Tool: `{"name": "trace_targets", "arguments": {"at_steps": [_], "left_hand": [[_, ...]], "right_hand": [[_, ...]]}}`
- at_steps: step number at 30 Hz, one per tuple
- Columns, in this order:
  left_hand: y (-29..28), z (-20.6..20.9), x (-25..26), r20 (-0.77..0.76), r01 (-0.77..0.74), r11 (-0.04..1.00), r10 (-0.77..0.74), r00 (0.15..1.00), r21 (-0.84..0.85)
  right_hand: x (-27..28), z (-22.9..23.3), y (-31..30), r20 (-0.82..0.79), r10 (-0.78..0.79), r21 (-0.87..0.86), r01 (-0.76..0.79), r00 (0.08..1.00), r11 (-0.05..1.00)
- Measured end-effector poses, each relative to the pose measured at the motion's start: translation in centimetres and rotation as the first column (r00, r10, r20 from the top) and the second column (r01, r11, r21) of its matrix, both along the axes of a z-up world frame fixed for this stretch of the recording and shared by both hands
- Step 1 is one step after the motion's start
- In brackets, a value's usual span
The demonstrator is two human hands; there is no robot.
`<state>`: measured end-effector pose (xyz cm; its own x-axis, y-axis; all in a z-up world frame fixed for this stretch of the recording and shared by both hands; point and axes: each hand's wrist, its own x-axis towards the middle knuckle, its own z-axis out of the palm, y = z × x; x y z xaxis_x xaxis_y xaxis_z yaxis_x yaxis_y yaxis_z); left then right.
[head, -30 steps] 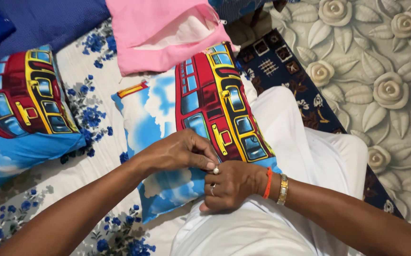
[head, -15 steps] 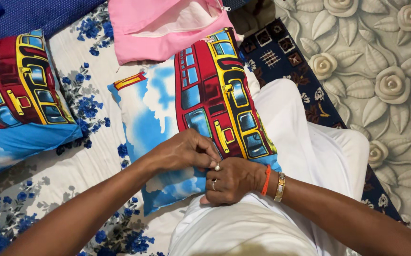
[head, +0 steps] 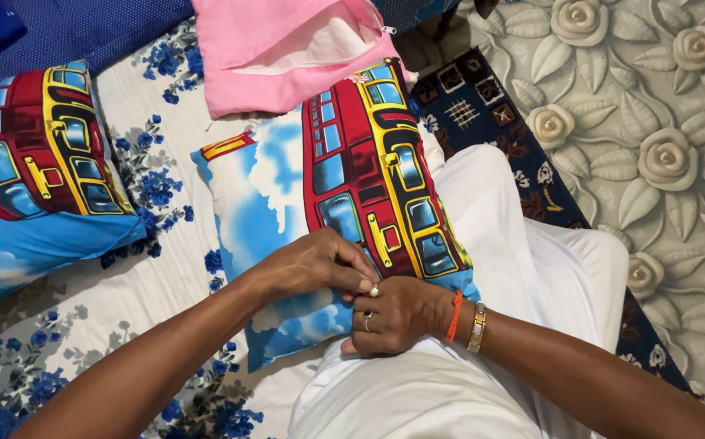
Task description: The person places a pillowcase over a pillow, smooths the fabric by hand, and folds a second pillowcase over another pillow.
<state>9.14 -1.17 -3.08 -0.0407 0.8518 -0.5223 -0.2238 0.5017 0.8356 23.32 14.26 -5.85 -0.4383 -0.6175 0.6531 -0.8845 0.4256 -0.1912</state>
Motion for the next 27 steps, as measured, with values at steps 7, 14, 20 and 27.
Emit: {"name": "trace_targets", "arguments": {"at_steps": [7, 14, 20, 27], "left_hand": [[-0.06, -0.25, 0.47, -0.048, -0.016, 1.0, 0.017, 0.999, 0.003], [-0.22, -0.27, 0.38, 0.008, -0.041, 0.999, 0.041, 0.999, -0.021], [-0.31, -0.37, 0.47, 0.032, -0.036, 0.999, 0.037, 0.999, -0.023], [-0.23, -0.25, 0.74, -0.033, -0.038, 0.999, 0.038, 0.999, 0.011]], "right_hand": [[0.2, -0.19, 0.0, -0.006, -0.013, 0.022, 0.014, 1.0, 1.0], [0.22, -0.04, -0.03, -0.016, -0.01, 0.0, 0.01, 1.0, 1.0], [0.23, -0.22, -0.1, -0.008, -0.004, -0.003, 0.004, 1.0, 1.0], [0.29, -0.32, -0.08, -0.012, -0.011, 0.022, 0.011, 1.0, 1.0]]}}
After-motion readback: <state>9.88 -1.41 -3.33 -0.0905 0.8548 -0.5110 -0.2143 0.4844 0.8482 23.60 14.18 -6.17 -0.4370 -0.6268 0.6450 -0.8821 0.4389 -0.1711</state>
